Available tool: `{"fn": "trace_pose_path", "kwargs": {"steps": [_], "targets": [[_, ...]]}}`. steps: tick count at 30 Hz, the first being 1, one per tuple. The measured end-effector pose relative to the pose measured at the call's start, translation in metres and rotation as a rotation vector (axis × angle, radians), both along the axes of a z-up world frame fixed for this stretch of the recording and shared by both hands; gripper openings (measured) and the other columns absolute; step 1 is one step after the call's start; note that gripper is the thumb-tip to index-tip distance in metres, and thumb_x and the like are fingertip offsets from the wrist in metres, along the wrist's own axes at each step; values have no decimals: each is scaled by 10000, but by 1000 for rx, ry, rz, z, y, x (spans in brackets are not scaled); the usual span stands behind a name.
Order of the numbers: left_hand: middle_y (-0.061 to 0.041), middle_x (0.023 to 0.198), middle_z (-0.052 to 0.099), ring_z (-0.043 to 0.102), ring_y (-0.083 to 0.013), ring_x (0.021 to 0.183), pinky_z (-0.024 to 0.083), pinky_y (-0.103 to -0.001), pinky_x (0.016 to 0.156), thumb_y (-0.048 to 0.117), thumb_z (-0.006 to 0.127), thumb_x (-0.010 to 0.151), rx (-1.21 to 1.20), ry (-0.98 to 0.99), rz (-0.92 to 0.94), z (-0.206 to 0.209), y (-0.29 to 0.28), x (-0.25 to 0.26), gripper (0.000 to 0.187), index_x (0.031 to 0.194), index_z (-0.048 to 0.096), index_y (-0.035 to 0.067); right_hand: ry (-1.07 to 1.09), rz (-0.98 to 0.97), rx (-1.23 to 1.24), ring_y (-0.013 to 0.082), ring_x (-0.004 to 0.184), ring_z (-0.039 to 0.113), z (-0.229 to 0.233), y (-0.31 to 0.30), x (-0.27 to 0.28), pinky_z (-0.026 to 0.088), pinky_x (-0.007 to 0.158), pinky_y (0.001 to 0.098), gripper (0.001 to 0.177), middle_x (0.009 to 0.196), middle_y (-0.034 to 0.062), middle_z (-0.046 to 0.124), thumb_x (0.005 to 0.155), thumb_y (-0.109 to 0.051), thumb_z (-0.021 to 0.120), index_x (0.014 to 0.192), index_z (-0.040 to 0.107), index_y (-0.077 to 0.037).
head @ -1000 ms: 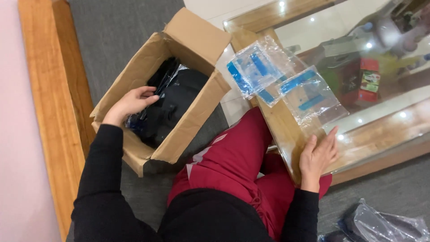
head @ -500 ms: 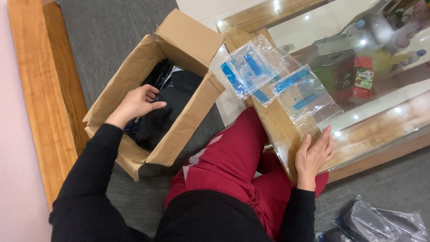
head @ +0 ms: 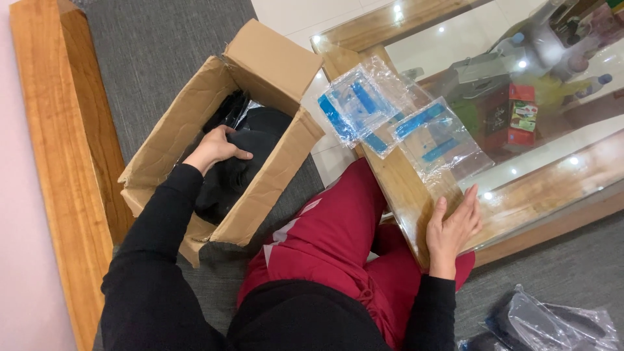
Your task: Manually packaging black fabric face masks into individual plastic bags
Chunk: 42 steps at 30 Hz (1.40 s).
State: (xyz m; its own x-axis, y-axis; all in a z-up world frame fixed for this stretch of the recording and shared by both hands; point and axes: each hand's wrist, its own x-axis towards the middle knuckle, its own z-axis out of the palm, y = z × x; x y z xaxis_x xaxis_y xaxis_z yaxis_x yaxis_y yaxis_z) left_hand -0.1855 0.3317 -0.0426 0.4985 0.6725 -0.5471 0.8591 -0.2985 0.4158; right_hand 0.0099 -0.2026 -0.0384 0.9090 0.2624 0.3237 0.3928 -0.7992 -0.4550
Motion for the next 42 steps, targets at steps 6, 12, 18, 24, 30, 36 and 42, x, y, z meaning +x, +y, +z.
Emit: {"fn": "trace_pose_path", "kwargs": {"steps": [6, 12, 18, 24, 30, 36, 42], "targets": [[-177, 955, 703, 684, -283, 882, 559, -395, 705, 65, 923, 616, -278, -323, 220, 72, -35, -6, 575, 1137, 707, -51, 13, -3, 17, 407, 1395, 393, 5, 1, -3, 237, 1065, 564, 677, 1506, 243, 519, 1095, -333, 505, 1647, 202, -85], [-33, 1012, 721, 719, -240, 982, 551, -396, 820, 236, 919, 757, 277, -671, 202, 144, -40, -16, 466, 1169, 704, 206, 4, -28, 137, 414, 1364, 443, 7, 2, -3, 271, 1078, 556, 650, 1431, 252, 572, 1089, -254, 548, 1636, 243, -78], [-246, 1090, 664, 658, -500, 1026, 524, -520, 915, -90, 659, 816, 674, -1043, -100, 219, -190, 26, 446, 1245, 595, 15, -218, -82, 372, 392, 1283, 519, 1, 8, -10, 356, 1094, 505, 579, 1354, 220, 599, 956, -107, 718, 1485, 500, -18], [-89, 977, 712, 709, -324, 902, 534, -429, 793, -23, 578, 765, 343, -884, -1047, 138, -305, 120, 501, 1238, 637, 130, 134, 193, 540, 414, 1418, 354, 83, 26, -59, 257, 1189, 512, 969, 1594, 200, 317, 734, 25, 639, 1604, 221, -64], [-63, 990, 619, 617, -230, 986, 396, -407, 1049, 53, 589, 803, 431, -1089, -1264, 128, -365, 153, 550, 1349, 558, 106, 308, -72, 927, 204, 1117, 608, 34, -6, -55, 469, 1020, 420, 563, 1177, 103, 662, 808, -12, 674, 1362, 586, -56], [-48, 963, 545, 580, -233, 963, 294, -461, 1124, -52, 540, 803, 320, -1062, -1227, 99, -374, 166, 644, 1428, 478, 94, 360, -136, 900, 235, 1071, 647, 23, -6, -48, 500, 946, 426, 430, 1124, 105, 677, 858, -41, 669, 1277, 600, -106], [-119, 1093, 541, 538, -309, 1112, 206, -604, 1138, -63, 569, 777, 259, -1018, -1238, 85, -372, 158, 705, 1456, 429, 68, 400, -62, 800, 263, 1127, 595, 6, -7, -45, 457, 996, 458, 532, 1182, 114, 619, 827, -23, 594, 1345, 523, -122]]}}
